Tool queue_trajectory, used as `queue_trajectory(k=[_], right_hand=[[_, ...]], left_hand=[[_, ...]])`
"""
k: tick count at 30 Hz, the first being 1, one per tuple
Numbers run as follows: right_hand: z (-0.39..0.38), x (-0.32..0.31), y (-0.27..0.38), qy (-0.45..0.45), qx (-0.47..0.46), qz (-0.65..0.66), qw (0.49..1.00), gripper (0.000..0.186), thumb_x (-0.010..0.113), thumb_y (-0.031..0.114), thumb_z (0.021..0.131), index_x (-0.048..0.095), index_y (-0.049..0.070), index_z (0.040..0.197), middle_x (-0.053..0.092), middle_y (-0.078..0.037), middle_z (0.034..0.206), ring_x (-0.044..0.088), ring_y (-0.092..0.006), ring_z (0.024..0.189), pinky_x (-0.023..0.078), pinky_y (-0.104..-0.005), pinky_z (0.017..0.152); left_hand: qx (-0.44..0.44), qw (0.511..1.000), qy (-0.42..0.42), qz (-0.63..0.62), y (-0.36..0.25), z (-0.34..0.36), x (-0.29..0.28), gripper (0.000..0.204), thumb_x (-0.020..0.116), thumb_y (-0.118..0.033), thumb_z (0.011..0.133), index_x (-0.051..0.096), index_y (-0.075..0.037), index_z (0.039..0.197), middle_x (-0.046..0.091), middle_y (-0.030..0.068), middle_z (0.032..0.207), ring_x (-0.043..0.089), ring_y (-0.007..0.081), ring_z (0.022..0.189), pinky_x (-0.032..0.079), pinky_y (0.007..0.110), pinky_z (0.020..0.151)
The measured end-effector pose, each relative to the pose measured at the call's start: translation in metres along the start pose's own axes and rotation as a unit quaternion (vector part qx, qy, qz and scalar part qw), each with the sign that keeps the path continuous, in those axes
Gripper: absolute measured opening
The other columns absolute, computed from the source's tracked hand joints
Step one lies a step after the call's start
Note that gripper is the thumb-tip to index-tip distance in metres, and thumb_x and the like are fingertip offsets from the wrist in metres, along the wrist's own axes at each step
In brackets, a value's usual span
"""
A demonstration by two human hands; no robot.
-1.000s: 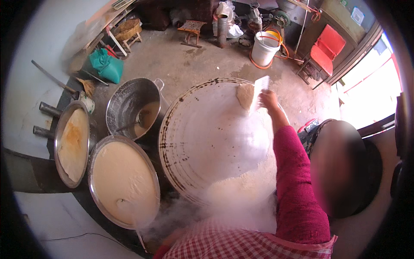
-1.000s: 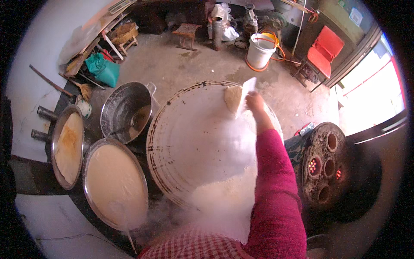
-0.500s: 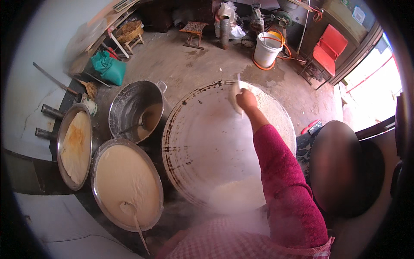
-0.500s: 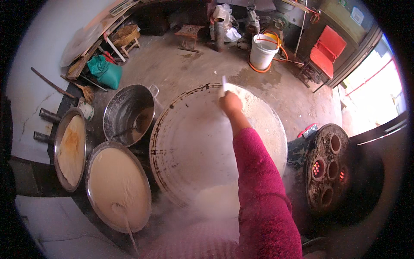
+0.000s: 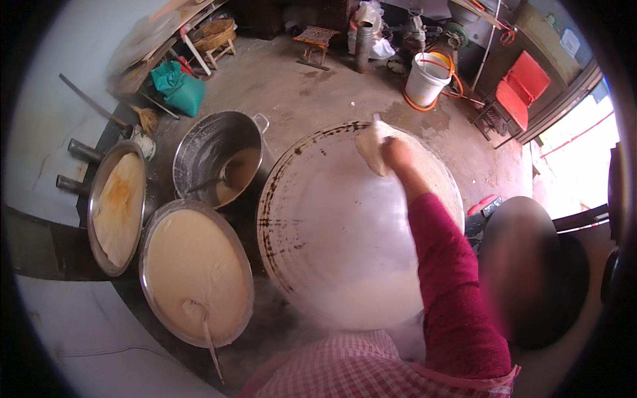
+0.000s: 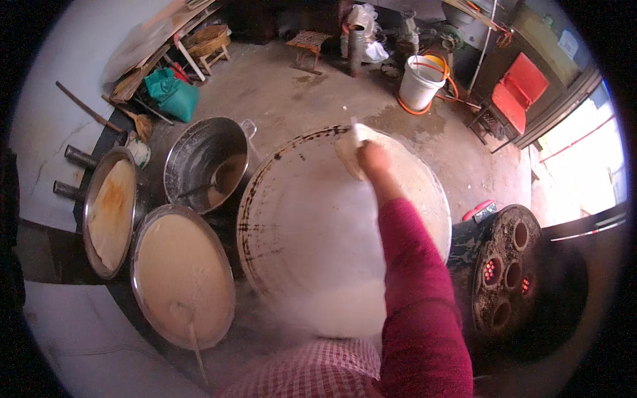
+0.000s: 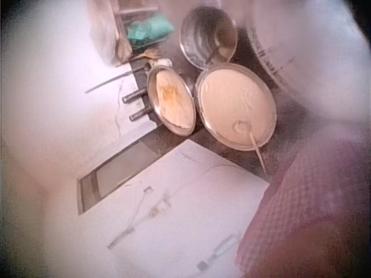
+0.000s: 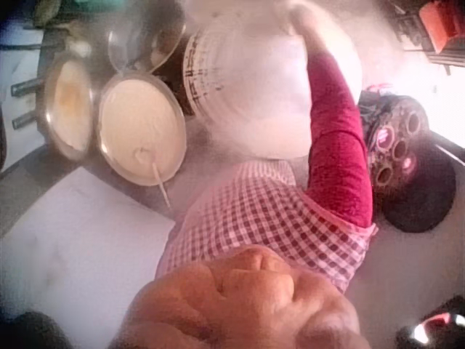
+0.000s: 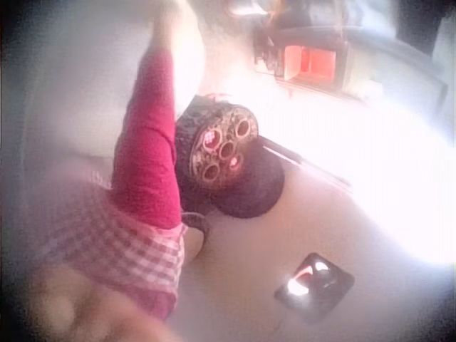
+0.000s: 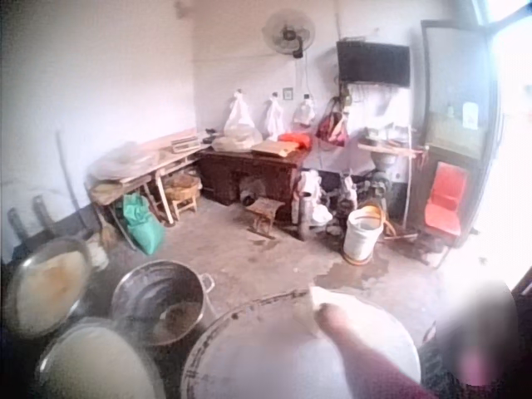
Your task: The person cleans a large flat griddle with a cloth and scraper, then ladles batter onto the hot surface and spreads it into thin crepes using a plastic scraper. The person also lights a charcoal stove with tongs and a lighter.
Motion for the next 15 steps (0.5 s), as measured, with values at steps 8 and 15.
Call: queue_trajectory(k=[8, 15], right_hand=[[-0.013, -0.037, -0.007, -0.046, -0.042, 0.008, 0.998, 0.027, 0.045, 0.015, 0.077, 0.062, 0.009, 0.098, 0.061, -0.020, 0.096, 0.059, -0.0345, 0.093, 0.046, -0.0440, 0.080], [0.033, -0.024, -0.002, 0.028, 0.025, -0.060, 0.997, 0.027, 0.044, 0.021, 0.083, 0.062, 0.010, 0.100, 0.063, -0.015, 0.099, 0.060, -0.0331, 0.092, 0.047, -0.0435, 0.076]], left_hand=[[0.016, 1.000, 0.000, -0.018, 0.003, 0.006, 0.004, 0.058, 0.036, -0.049, 0.090, 0.056, 0.000, 0.113, 0.058, 0.0173, 0.111, 0.055, 0.0258, 0.100, 0.041, 0.036, 0.086], [0.010, 0.999, -0.017, -0.042, 0.019, 0.000, 0.014, 0.057, 0.036, -0.049, 0.090, 0.056, 0.000, 0.113, 0.058, 0.0176, 0.110, 0.055, 0.0260, 0.100, 0.041, 0.036, 0.086]])
Point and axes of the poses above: each hand's wrist, its own z-axis towards the middle knuckle, its own x-axis out of the palm, y = z × x, the point moved 4 cm from there along z, towards the middle knuckle
